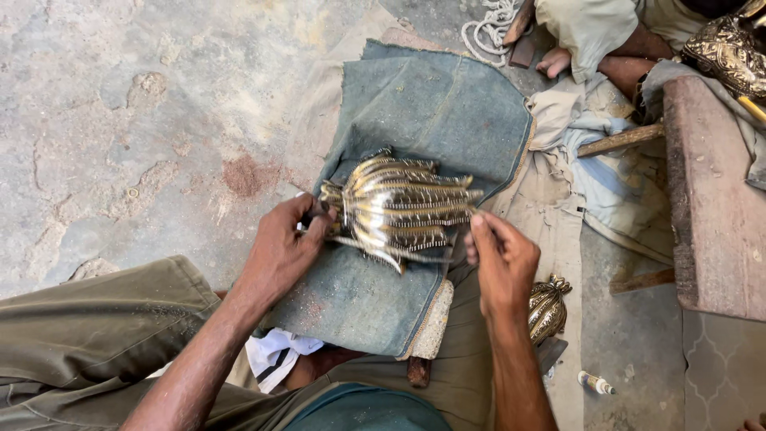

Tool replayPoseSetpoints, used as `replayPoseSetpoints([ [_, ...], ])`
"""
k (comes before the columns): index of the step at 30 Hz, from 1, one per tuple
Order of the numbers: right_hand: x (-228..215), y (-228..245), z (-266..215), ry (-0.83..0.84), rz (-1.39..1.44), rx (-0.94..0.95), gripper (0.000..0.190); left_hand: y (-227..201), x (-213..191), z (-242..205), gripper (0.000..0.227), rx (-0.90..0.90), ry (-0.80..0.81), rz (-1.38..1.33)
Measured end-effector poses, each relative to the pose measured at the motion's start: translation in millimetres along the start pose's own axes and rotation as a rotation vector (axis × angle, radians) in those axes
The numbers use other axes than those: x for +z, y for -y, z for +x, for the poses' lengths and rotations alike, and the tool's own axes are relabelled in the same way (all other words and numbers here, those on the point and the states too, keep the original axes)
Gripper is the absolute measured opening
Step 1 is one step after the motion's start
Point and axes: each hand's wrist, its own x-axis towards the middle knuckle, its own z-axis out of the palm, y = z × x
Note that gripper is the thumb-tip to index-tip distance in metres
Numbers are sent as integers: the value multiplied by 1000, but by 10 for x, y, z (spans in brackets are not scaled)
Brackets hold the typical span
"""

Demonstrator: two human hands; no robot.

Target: The person sits on the floor and uses a hammer and chisel to shape a decorative metal object resting on a cloth-covered block. They repeatedly strike the chisel to emboss or flatten the metal surface, occasionally repositioning the object.

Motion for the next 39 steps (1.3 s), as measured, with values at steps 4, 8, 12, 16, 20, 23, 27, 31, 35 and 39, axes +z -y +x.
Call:
replayPoseSetpoints([
  [4,-171,-51,-362,89,-171,57,31,6,-76,-207,19,69,27,84],
  [8,-308,125,-370,96,-312,-303,22,12,-49,-294,18,172,-30,39],
  [12,-262,620,362,54,-441,-705,17,-22,-47,-304,14,183,-32,14],
  [16,190,674,1409,242,-557,-909,33,-26,-52,-320,18,154,-30,25],
  [20,504,390,1844,282,-800,-889,53,-10,-45,-336,18,380,-105,-11],
  [23,470,293,1686,299,-765,-787,52,17,-54,-371,21,222,-31,-11],
  [27,317,428,1396,415,-645,-648,43,-11,-76,-310,21,301,-51,3],
  [31,141,459,1047,513,-331,-345,37,-5,-98,-306,26,247,-22,-24],
  [35,-118,381,377,200,57,-473,34,-36,-121,-346,31,1,-6,-34],
  [39,-229,20,-434,47,223,-433,18,-16,-139,-441,31,139,-138,173],
])
